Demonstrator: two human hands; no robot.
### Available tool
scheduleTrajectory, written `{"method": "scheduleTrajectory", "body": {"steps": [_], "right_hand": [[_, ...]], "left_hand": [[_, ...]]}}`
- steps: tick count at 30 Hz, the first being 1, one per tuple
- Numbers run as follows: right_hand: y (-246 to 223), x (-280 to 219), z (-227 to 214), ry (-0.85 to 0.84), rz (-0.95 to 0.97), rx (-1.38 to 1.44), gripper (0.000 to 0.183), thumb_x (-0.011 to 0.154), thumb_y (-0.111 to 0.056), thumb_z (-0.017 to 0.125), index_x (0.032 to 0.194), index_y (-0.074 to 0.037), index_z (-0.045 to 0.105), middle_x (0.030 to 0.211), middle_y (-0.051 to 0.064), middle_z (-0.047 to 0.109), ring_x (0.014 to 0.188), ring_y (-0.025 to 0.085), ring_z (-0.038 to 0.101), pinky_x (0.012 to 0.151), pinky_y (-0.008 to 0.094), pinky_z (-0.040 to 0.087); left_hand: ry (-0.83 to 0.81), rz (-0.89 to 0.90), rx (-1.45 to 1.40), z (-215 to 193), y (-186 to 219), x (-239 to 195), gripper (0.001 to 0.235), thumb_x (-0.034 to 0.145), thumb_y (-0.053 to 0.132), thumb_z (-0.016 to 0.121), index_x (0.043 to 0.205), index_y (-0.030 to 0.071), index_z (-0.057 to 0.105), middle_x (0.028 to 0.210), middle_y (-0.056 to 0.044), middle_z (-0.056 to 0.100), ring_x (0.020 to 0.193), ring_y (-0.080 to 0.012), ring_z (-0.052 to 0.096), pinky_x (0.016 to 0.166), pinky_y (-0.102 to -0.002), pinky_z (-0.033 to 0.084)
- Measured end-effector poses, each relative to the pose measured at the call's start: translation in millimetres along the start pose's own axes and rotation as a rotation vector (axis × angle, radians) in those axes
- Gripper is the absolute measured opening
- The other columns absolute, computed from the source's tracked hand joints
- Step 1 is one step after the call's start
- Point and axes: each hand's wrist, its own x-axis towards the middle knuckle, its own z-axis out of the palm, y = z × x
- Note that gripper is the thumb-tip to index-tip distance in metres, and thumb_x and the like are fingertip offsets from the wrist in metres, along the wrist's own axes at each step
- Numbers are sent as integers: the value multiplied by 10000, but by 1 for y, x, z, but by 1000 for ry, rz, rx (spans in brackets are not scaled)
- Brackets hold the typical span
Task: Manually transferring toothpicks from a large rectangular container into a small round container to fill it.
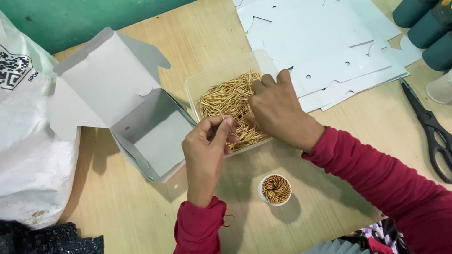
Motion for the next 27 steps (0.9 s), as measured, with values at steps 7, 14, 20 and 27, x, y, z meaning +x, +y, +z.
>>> {"method": "scheduleTrajectory", "body": {"steps": [7, 14, 20, 27], "right_hand": [[8, 25, 17, 35, 34, -94, 174, 905, -236, 707, 825, -101, 783, 824, 40, 696, 802, 195, 592, 821, 406, 393], [38, 19, 8, 55, 187, 135, 247, 916, -337, 687, 765, -163, 774, 755, 5, 668, 765, 179, 604, 831, 408, 418], [9, 4, -13, -44, 143, 20, 330, 936, -430, 682, 785, -152, 774, 818, 18, 682, 788, 177, 572, 851, 417, 402], [-15, 16, 1, -170, -35, 84, 334, 916, -417, 717, 842, -99, 786, 826, 39, 664, 777, 199, 541, 830, 405, 377]], "left_hand": [[-14, -15, -40, -6, -11, 6, 177, 958, 95, 676, 1037, -48, 745, 767, -190, 722, 645, -213, 731, 475, -240, 608], [-54, -14, -84, -8, -19, 9, 216, 956, 43, 652, 1121, -84, 711, 788, -195, 716, 664, -201, 722, 537, -244, 635], [-62, -9, -72, -8, -16, 8, 234, 953, 25, 645, 1150, -85, 707, 807, -204, 715, 686, -201, 721, 569, -255, 648], [-60, -5, -73, -8, -23, 9, 231, 950, 30, 657, 1155, -56, 720, 830, -208, 725, 688, -200, 722, 574, -269, 662]]}}
